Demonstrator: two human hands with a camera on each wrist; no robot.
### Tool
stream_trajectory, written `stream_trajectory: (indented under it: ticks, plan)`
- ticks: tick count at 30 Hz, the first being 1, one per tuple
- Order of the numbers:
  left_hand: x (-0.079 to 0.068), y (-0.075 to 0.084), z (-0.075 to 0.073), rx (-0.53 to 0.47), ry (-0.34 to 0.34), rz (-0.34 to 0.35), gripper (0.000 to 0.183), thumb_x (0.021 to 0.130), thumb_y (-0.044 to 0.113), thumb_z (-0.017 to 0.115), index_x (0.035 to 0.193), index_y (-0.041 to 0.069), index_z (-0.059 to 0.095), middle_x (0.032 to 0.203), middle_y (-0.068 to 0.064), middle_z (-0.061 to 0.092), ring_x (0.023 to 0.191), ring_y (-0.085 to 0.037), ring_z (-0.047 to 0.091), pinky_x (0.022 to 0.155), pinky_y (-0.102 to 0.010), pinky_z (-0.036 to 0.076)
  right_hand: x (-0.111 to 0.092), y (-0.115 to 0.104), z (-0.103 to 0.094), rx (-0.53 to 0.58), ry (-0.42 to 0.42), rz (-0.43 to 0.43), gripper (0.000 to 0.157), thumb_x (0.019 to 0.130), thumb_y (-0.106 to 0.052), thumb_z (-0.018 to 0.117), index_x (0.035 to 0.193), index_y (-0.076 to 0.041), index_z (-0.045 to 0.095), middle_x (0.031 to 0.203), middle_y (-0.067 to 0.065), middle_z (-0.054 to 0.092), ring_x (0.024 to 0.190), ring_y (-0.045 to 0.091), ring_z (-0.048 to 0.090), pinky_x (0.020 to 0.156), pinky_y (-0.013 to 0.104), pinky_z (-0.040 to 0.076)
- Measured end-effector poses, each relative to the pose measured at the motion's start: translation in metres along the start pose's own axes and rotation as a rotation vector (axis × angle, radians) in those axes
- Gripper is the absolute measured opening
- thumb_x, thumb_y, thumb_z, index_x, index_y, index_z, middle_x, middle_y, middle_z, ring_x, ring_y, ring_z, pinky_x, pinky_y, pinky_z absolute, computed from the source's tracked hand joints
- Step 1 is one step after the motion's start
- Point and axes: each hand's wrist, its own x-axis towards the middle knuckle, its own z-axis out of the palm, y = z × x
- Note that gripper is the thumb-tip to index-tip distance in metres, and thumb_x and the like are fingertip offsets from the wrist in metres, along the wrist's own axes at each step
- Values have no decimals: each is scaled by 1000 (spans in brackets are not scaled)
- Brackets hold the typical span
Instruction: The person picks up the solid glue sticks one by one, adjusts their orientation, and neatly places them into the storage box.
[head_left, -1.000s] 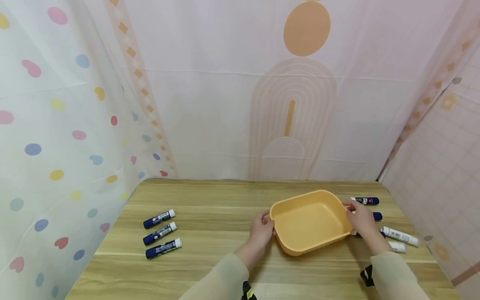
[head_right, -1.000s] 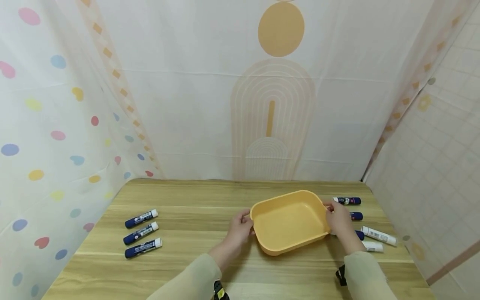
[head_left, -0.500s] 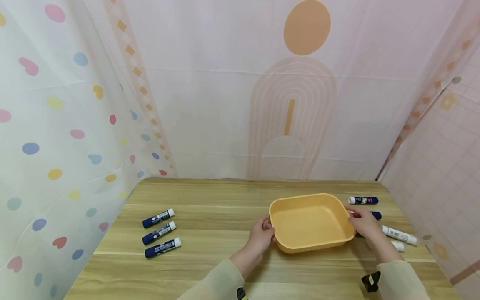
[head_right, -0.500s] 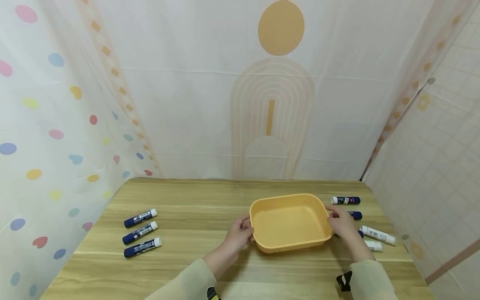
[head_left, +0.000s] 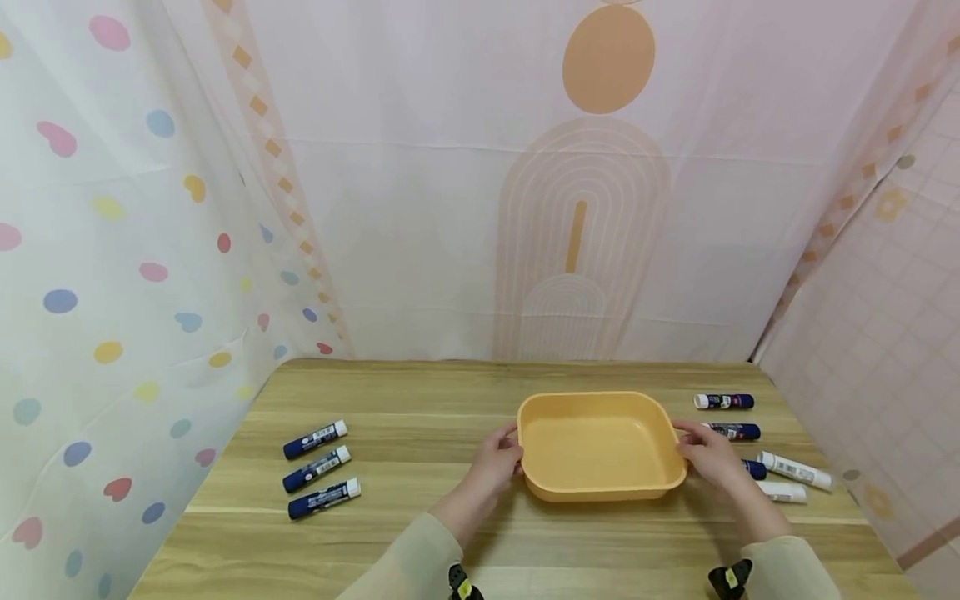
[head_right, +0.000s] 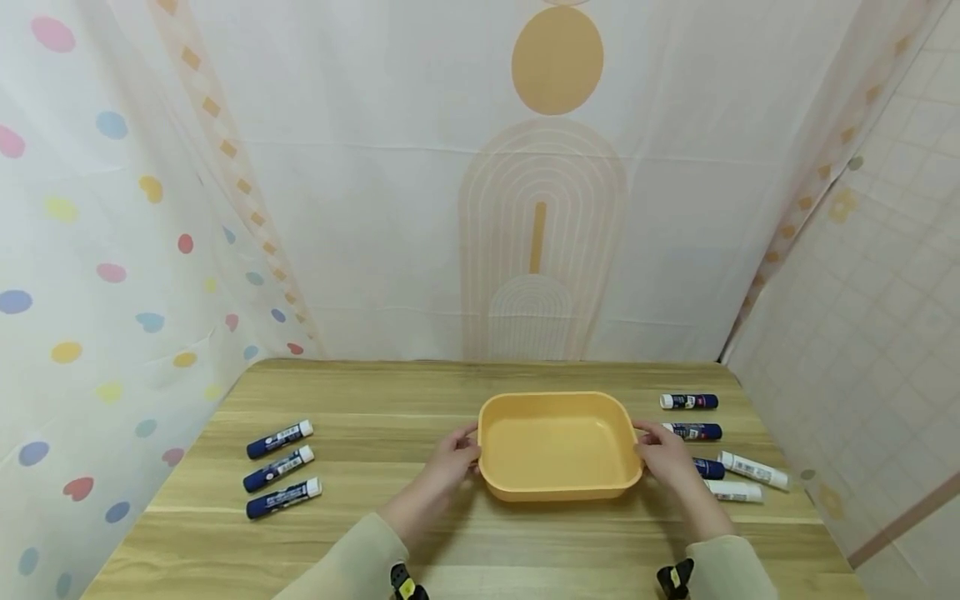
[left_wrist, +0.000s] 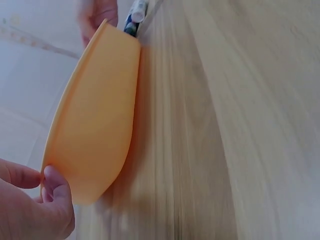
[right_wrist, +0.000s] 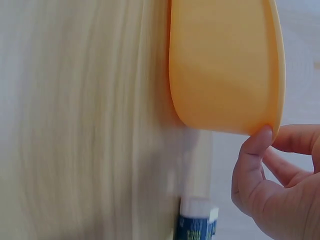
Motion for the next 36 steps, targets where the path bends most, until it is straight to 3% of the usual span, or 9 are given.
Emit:
stream_trajectory:
  ticks: [9,23,36]
  plan:
    - [-2,2,-33,15,-20,16,53,86,-4,47,139,-4,40,95,-7,47,66,-10,48,60,-23,44,-2,-9,25,73,-24,-28,49,90,2,49,137,10,38,96,13,50,71,13,54,59,26,52]
    - [-2,2,-73,63,13,52,52,86,-4,47,138,-6,40,98,-10,47,73,-13,49,66,-26,47,1,-19,60,148,-46,-44,46,89,5,50,134,7,42,96,13,49,66,14,53,57,26,51]
    - [1,2,-98,87,33,46,52,87,-4,46,138,-5,41,99,-11,47,72,-13,47,65,-27,45,2,-29,84,254,-53,-48,44,87,8,51,131,8,44,91,9,45,63,13,51,53,25,50]
